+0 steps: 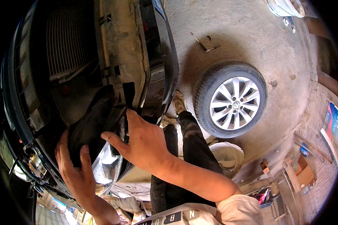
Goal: The person works on the front end of a car with the hood open, using a socket wrench to remove bolts from the front bumper cover. They detach the bumper cover and set it aside, then proceed to remove a plastic radiator cover and disconnect a wiring harness from the engine bay.
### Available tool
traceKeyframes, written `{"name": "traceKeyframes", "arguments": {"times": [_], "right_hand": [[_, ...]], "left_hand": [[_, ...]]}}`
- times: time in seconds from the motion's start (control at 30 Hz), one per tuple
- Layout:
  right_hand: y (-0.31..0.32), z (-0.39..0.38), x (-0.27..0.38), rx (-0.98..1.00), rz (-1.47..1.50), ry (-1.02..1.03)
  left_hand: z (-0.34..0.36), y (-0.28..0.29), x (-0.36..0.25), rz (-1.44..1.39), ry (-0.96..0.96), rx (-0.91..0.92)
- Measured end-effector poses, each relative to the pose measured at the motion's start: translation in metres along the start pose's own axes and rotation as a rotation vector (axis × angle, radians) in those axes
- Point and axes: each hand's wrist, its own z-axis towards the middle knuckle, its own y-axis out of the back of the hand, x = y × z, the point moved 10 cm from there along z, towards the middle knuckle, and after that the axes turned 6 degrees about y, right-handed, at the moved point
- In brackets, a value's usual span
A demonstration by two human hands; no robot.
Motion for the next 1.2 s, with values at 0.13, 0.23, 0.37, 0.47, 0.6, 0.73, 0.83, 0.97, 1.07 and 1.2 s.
{"name": "traceKeyframes", "arguments": {"times": [0.13,0.23,0.37,0.47,0.6,0.73,0.83,0.97,1.07,1.2], "right_hand": [[-0.007,0.002,-0.007,0.058,0.096,-0.088],[-0.006,0.001,-0.006,-0.015,0.176,-0.070],[-0.003,-0.001,-0.007,-0.059,0.244,-0.076],[-0.005,-0.003,-0.009,-0.060,0.228,-0.085],[-0.004,0.000,-0.005,-0.037,0.235,-0.075],[-0.004,-0.003,-0.004,-0.050,0.238,-0.048],[-0.001,-0.003,-0.003,-0.071,0.223,-0.036],[0.000,-0.003,-0.006,-0.092,0.244,-0.067],[-0.001,-0.002,-0.012,-0.130,0.269,-0.112],[-0.003,-0.007,-0.017,-0.152,0.311,-0.167]], "left_hand": [[0.005,-0.001,-0.009,0.039,-0.073,-0.026],[0.008,0.001,-0.013,-0.008,-0.059,-0.045],[0.007,0.002,-0.015,0.011,-0.030,-0.072],[0.006,0.001,-0.013,-0.004,-0.018,-0.073],[0.010,0.005,-0.007,-0.099,0.085,-0.021],[0.009,0.007,-0.003,-0.082,0.111,-0.020],[0.008,0.008,-0.004,-0.054,0.100,-0.026],[0.008,0.008,-0.009,-0.082,0.069,-0.045],[0.009,0.008,-0.012,-0.102,0.042,-0.061],[0.005,0.008,-0.012,-0.111,0.029,-0.086]]}}
